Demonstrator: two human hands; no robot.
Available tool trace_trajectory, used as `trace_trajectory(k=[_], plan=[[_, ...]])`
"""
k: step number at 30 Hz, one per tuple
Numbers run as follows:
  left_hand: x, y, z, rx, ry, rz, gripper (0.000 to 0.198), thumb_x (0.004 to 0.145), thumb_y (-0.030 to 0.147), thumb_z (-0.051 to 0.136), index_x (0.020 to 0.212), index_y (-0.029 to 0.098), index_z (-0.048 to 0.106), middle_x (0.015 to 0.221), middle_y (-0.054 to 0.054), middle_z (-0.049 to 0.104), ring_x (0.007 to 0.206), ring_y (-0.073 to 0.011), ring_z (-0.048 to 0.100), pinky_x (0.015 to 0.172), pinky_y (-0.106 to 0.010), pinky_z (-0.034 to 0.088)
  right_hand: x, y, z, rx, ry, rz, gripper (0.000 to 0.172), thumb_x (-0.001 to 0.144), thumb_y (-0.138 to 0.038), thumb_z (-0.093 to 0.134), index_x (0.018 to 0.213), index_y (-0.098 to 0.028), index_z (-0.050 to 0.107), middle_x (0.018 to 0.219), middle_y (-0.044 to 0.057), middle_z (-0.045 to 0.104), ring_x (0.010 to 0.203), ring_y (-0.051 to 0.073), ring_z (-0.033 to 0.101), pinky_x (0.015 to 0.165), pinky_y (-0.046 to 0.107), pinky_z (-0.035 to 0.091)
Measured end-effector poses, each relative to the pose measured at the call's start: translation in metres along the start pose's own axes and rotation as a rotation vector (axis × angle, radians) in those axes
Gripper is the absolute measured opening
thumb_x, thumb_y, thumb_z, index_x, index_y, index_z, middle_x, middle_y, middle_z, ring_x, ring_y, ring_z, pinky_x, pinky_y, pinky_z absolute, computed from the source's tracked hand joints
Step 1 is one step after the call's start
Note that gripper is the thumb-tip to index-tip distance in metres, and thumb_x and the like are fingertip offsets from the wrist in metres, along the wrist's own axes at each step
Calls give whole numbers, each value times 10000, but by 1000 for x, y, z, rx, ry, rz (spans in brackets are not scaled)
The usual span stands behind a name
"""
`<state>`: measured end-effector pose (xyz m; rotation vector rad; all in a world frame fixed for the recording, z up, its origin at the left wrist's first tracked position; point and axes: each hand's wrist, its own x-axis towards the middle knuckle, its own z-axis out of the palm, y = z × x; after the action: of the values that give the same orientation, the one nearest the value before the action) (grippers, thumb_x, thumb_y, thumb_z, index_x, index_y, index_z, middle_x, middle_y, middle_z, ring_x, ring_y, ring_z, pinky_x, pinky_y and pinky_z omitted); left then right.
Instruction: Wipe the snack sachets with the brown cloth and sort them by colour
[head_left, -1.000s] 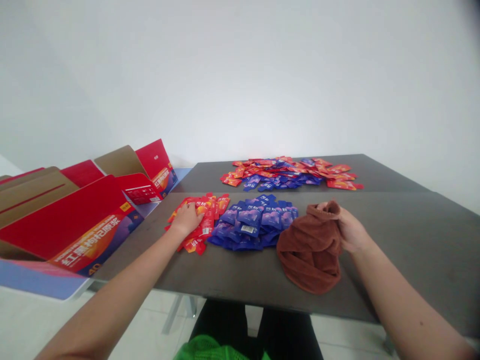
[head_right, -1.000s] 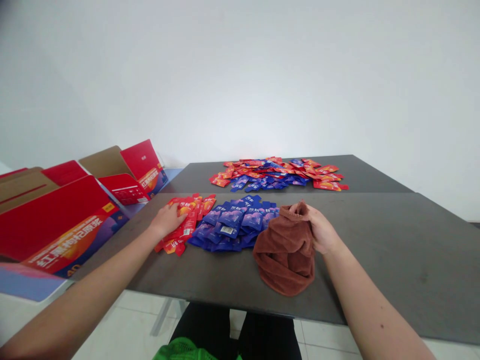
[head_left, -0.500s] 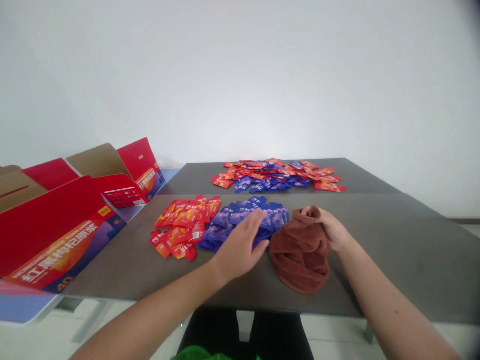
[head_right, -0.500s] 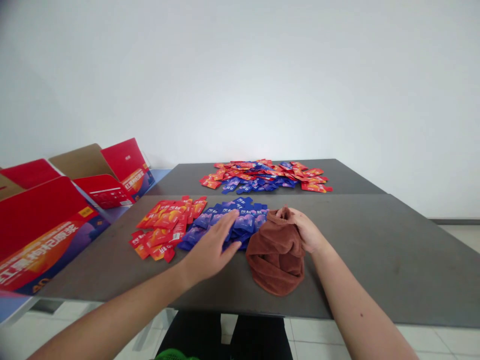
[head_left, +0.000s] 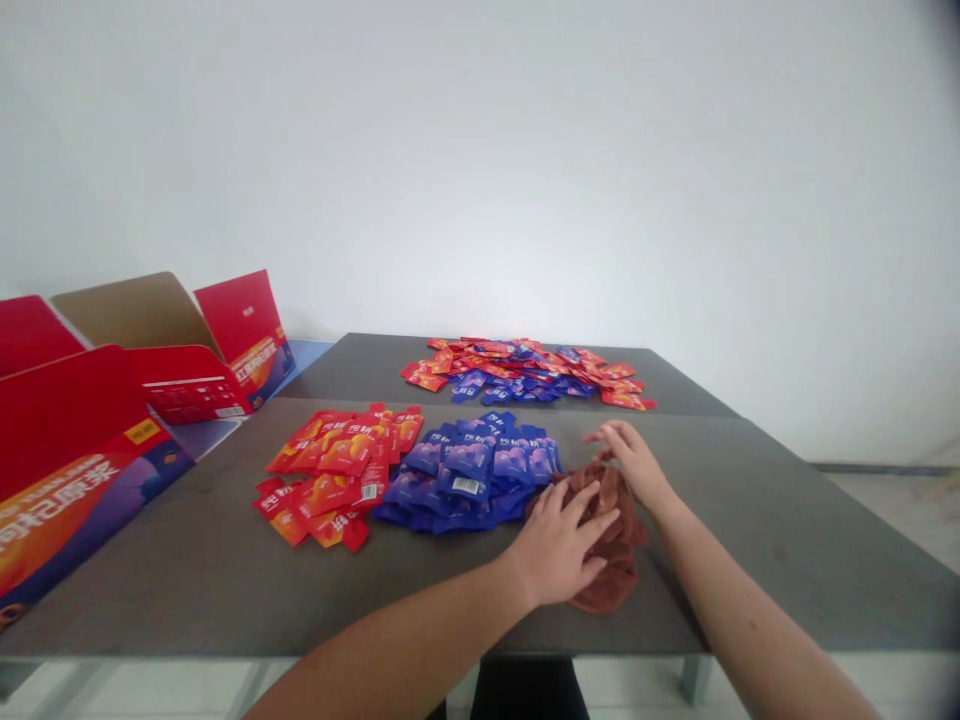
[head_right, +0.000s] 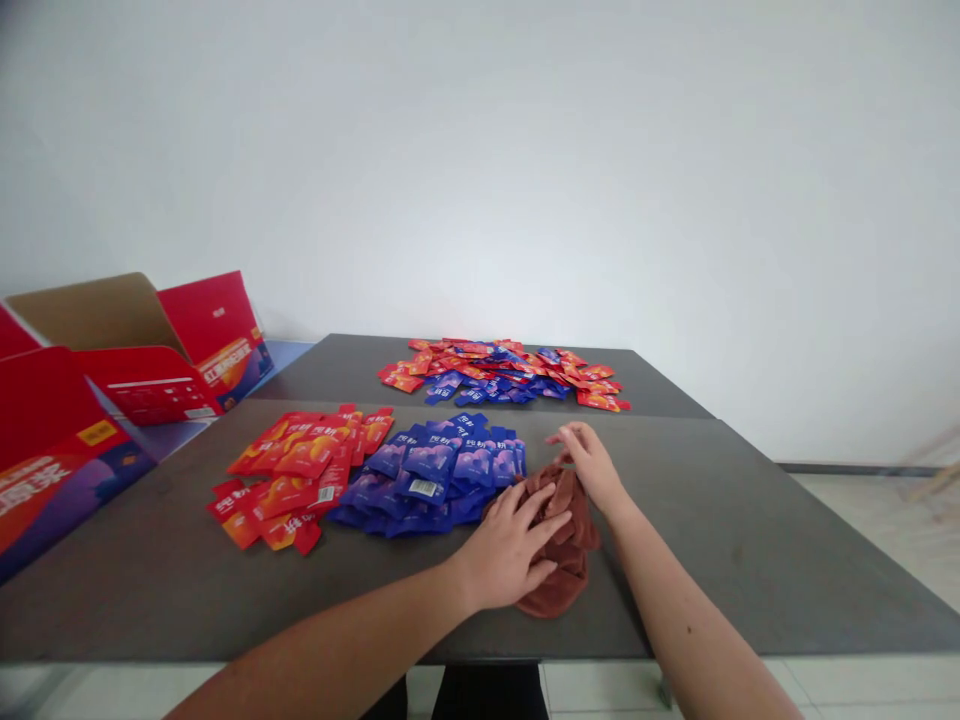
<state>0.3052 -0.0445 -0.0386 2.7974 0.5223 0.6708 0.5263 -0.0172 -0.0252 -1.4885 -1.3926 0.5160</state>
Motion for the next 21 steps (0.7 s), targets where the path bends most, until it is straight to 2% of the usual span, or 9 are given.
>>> trace_trajectory(k=[3, 7, 11, 16, 21], plan=[[-2, 1, 1, -6, 18, 5, 557, 847, 388, 566, 1383, 311, 431, 1549, -33, 278, 1380, -330, 253, 1115, -527, 274, 34, 0, -6, -239, 110, -109, 470, 885, -576, 401, 1157, -201, 481, 1095, 106, 637, 812, 191, 634, 724, 368, 532], [-1, 2, 1, -13, 17, -5, 567, 840, 382, 576, 1384, 314, 433, 1544, -34, 287, 1372, -336, 259, 1100, -540, 298, 86, 2, 2, -455, 13, -228, 518, 830, -499, 545, 1244, -191, 504, 1274, 156, 549, 1081, 280, 574, 933, 477, 465], [-2, 1, 2, -14, 13, -5, 547, 851, 395, 558, 1379, 322, 438, 1550, -16, 276, 1379, -324, 252, 1106, -519, 305, 126, 3, 30, -697, -160, -353, 618, 784, -404, 630, 1334, -170, 473, 1422, 177, 422, 1312, 343, 387, 1067, 522, 340], [-5, -2, 0, -42, 11, -10, 531, 879, 428, 507, 1392, 316, 424, 1550, -21, 275, 1383, -326, 249, 1125, -513, 281, 158, 2, 77, -924, -369, -468, 706, 757, -330, 666, 1399, -164, 423, 1493, 182, 340, 1345, 386, 321, 1077, 537, 301], [-5, -2, -4, -88, -1, -29, 586, 893, 449, 478, 1446, 326, 328, 1557, -29, 255, 1400, -326, 220, 1131, -522, 269, 184, 4, 108, -1064, -519, -542, 715, 760, -251, 624, 1433, -212, 389, 1554, 109, 268, 1379, 400, 259, 1080, 547, 277]])
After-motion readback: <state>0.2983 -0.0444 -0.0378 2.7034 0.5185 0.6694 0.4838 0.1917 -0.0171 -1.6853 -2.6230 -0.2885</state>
